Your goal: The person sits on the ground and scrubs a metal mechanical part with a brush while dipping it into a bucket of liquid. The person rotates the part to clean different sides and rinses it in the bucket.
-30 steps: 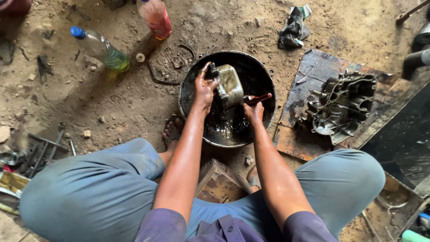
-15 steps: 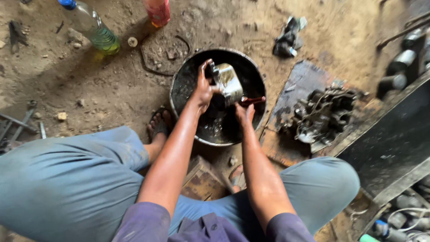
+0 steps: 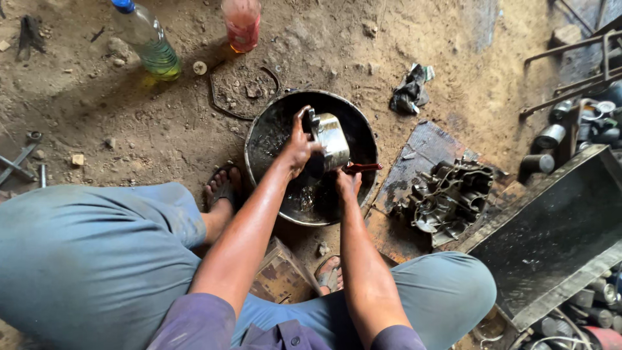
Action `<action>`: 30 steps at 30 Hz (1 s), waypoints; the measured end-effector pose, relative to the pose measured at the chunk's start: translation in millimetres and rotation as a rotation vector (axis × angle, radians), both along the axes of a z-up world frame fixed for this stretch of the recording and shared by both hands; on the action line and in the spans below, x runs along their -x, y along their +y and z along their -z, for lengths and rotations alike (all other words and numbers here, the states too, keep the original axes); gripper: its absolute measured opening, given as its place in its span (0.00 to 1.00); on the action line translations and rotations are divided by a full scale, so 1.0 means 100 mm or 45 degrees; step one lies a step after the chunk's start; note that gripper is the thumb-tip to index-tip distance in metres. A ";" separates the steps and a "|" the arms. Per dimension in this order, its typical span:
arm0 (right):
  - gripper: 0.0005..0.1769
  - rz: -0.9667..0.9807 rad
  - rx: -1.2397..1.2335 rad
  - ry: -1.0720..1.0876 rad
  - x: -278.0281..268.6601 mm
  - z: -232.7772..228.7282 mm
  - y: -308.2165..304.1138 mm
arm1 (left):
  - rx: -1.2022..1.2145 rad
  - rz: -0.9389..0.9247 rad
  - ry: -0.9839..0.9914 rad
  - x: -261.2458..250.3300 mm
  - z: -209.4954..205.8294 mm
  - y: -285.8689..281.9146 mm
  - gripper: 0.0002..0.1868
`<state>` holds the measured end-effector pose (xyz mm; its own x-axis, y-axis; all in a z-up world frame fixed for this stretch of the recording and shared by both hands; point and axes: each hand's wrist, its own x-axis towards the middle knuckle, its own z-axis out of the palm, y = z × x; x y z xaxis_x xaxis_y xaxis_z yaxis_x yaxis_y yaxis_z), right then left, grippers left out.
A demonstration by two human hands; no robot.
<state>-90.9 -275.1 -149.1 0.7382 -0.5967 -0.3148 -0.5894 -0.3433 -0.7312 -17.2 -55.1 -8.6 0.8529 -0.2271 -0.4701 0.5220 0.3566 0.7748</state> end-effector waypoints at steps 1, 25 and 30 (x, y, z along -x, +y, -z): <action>0.26 0.008 0.047 -0.030 -0.02 -0.01 0.01 | -0.051 -0.028 -0.035 0.02 -0.06 -0.01 0.52; 0.26 -0.011 0.040 0.080 -0.04 -0.20 0.05 | 0.073 0.119 -0.031 -0.08 -0.04 0.20 0.44; 0.27 0.003 -0.015 -0.004 -0.01 -0.08 -0.02 | 0.134 -0.091 -0.266 -0.01 0.24 0.09 0.36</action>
